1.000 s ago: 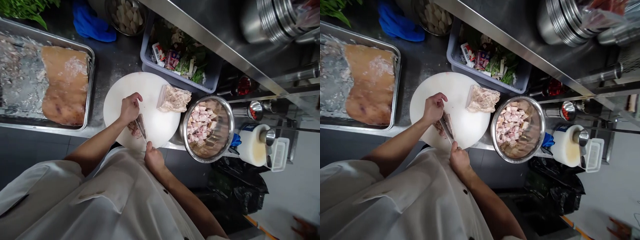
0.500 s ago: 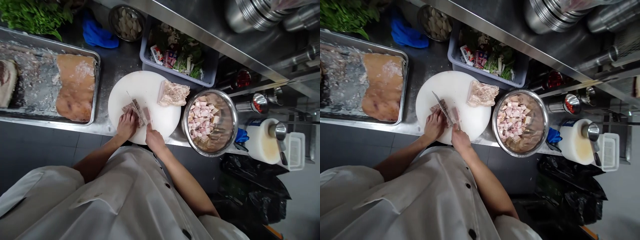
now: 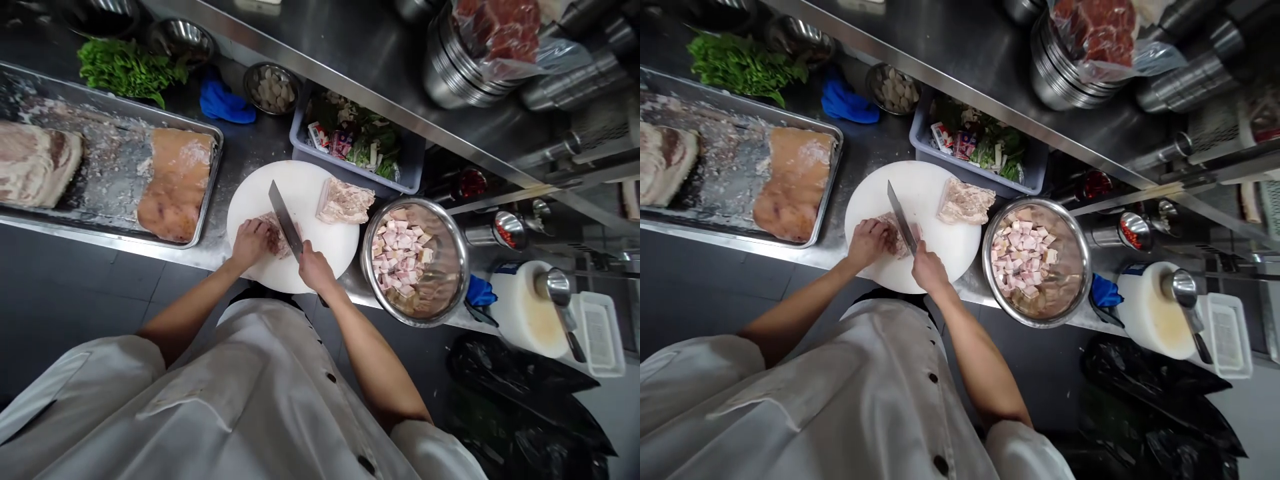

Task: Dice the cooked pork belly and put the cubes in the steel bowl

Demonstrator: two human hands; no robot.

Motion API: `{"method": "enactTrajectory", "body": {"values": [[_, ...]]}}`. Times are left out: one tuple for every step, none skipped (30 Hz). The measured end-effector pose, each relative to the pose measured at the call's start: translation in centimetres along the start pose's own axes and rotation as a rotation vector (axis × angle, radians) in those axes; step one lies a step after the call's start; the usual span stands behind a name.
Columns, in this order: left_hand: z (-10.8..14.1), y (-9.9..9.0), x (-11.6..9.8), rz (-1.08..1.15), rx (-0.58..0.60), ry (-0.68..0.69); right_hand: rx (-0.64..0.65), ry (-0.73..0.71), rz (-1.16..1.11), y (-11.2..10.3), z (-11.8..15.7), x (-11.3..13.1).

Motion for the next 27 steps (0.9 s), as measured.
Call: {"method": "enactTrajectory", "body": {"values": [[-0.5, -0.1, 0.5, 0.013, -0.024, -0.015, -0.003, 0.001, 0.014, -0.5, 0.4, 0.4], [-1.0, -0.2, 0.9, 0.027, -0.043, -0.018, 0.003, 0.004, 0.029, -0.8, 1.1, 0.6], [-1.3, -0.2, 1.2, 0.042, -0.051, -0.011, 0.018, 0.006, 0.042, -1.0, 2.0, 0.9], [-1.6, -0.2, 1.5, 0.057, -0.048, 0.0, 0.041, 0.005, 0.052, -1.1, 2.9, 1.1], [-1.8, -0.1, 1.6, 0.072, -0.039, 0.008, 0.07, 0.004, 0.062, -1.0, 3.6, 1.2], [-1.9, 0.1, 1.7, 0.085, -0.031, 0.008, 0.101, 0.003, 0.071, -0.9, 4.1, 1.4], [-1.9, 0.2, 1.8, 0.098, -0.027, 0.004, 0.127, 0.004, 0.08, -0.8, 4.3, 1.6], [-1.9, 0.3, 1.8, 0.112, -0.025, -0.002, 0.147, 0.005, 0.086, -0.7, 4.2, 1.7], [-1.9, 0.4, 1.8, 0.127, -0.024, -0.008, 0.155, 0.007, 0.09, -0.6, 3.8, 1.9], [-1.9, 0.5, 1.8, 0.144, -0.024, -0.016, 0.152, 0.008, 0.091, -0.6, 3.3, 2.0], [-1.9, 0.6, 1.9, 0.16, -0.022, -0.023, 0.144, 0.008, 0.089, -0.6, 2.7, 2.0], [-1.9, 0.7, 1.9, 0.173, -0.019, -0.027, 0.133, 0.005, 0.082, -0.6, 2.3, 2.0], [-1.9, 0.7, 1.9, 0.178, -0.015, -0.029, 0.13, -0.001, 0.071, -0.7, 2.0, 1.9], [-1.9, 0.8, 2.0, 0.176, -0.009, -0.028, 0.136, -0.007, 0.058, -0.7, 1.9, 1.8], [-1.8, 0.8, 2.0, 0.169, -0.001, -0.025, 0.15, -0.014, 0.043, -0.7, 2.0, 1.6], [-1.8, 0.9, 2.1, 0.161, 0.009, -0.02, 0.168, -0.022, 0.029, -0.6, 2.2, 1.4], [-1.8, 0.9, 2.1, 0.153, 0.018, -0.017, 0.186, -0.023, 0.019, -0.5, 2.3, 1.3], [-1.7, 1.0, 2.2, 0.146, 0.026, -0.017, 0.198, -0.019, 0.015, -0.3, 2.3, 1.2], [-1.7, 1.1, 2.2, 0.141, 0.033, -0.017, 0.199, -0.006, 0.018, 0.0, 2.0, 1.3], [-1.7, 1.1, 2.3, 0.135, 0.038, -0.019, 0.191, 0.01, 0.024, 0.3, 1.4, 1.4], [-1.8, 1.1, 2.3, 0.128, 0.043, -0.018, 0.177, 0.024, 0.031, 0.5, 0.6, 1.7], [-1.8, 1.2, 2.4, 0.121, 0.046, -0.016, 0.153, 0.029, 0.035, 0.7, -0.4, 2.0], [-1.8, 1.2, 2.4, 0.114, 0.047, -0.014, 0.124, 0.014, 0.034, 0.9, -1.6, 2.4], [-1.9, 1.1, 2.4, 0.108, 0.046, -0.012, 0.087, -0.017, 0.027, 0.9, -2.9, 2.9], [-1.9, 1.1, 2.3, 0.102, 0.044, -0.009, 0.049, -0.055, 0.016, 0.8, -4.0, 3.2], [-1.9, 1.0, 2.2, 0.097, 0.04, -0.008, 0.01, -0.092, 0.004, 0.6, -4.8, 3.3], [-2.0, 0.8, 2.0, 0.095, 0.032, -0.014, -0.028, -0.12, -0.004, 0.4, -5.3, 3.3]]}}
Point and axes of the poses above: each hand's wrist, its own z-axis away from the middle knuckle, its own y-axis out of the palm, x = y × z, the point moved 2 cm from there along -z, towards the middle knuckle, and after that the axes turned 3 degrees about x, right-handed, at the moved point
